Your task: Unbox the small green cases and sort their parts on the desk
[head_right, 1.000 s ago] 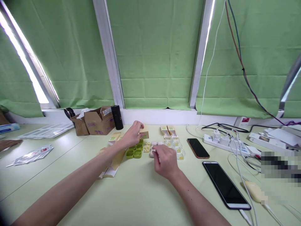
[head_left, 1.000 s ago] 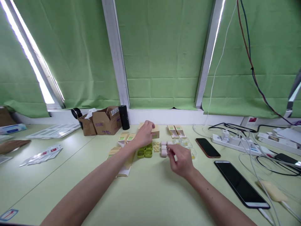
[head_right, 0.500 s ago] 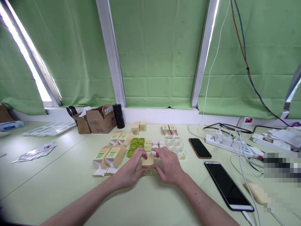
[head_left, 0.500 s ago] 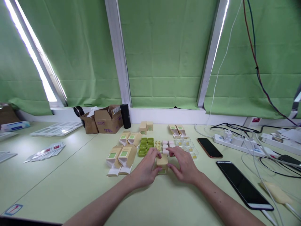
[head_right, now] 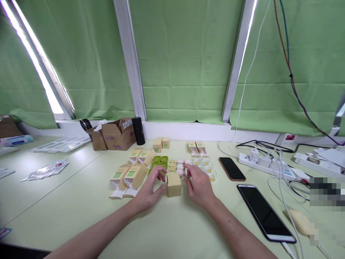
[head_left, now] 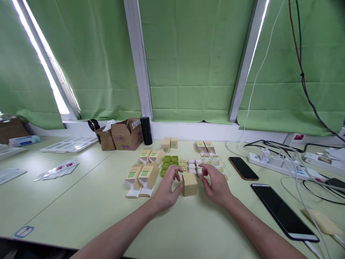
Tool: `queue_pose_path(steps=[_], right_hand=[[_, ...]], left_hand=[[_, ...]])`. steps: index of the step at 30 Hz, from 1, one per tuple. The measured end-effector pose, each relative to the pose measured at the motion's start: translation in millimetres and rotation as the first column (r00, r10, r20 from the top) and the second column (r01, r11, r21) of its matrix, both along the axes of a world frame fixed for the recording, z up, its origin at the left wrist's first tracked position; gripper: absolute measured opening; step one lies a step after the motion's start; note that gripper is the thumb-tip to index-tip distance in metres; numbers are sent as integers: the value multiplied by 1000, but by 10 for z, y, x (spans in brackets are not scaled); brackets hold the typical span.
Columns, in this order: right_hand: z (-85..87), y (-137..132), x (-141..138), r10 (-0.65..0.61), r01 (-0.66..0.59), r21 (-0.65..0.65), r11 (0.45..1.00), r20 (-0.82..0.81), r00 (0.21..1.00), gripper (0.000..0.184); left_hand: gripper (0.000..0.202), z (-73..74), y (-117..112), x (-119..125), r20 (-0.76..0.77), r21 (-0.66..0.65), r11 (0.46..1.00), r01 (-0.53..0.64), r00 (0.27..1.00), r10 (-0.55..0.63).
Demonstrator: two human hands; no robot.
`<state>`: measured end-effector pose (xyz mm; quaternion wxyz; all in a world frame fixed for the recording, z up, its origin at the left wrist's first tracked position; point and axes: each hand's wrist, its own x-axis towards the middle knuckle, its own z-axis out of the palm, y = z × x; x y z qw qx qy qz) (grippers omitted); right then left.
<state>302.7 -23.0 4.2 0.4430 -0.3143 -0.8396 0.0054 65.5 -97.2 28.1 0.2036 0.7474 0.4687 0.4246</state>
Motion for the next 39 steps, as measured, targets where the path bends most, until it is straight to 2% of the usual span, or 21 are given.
queue_pose_path(steps=[8, 13, 17, 21, 24, 27, 30, 35, 39], right_hand=[[56, -65, -35, 10, -4, 63, 998, -82, 997, 29], [120, -66, -65, -23, 29, 35, 999, -164, 986, 28], [216, -78, -102, -40, 42, 4, 999, -182, 982, 28], [325, -108, -176, -20, 8, -69, 998, -167, 986, 30], [372, -156, -265, 12, -35, -134, 990, -170, 985, 37], [354, -231, -363, 37, -66, -159, 985, -181, 983, 44], [275, -311, -431, 66, -92, -124, 988, -200, 978, 49], [154, -390, -450, 108, -125, -61, 990, -232, 967, 50], [112, -402, -445, 109, -119, -28, 993, -246, 963, 49]], left_hand=[[56, -98, -20, 134, 9, -83, 991, -104, 994, 105], [52, -199, 26, 198, 45, -145, 985, -94, 994, 102], [50, -181, 37, 214, 56, -140, 981, -137, 988, 146], [49, -106, 38, 195, 29, -13, 982, -189, 982, 189], [49, -79, 59, 158, -25, 163, 964, -208, 976, 215], [46, -94, 84, 116, -98, 370, 908, -198, 963, 250], [41, -122, 91, 85, -168, 519, 837, -172, 940, 297], [43, -131, 65, 72, -235, 637, 763, -114, 913, 333], [44, -135, 49, 83, -261, 647, 754, -111, 897, 356]])
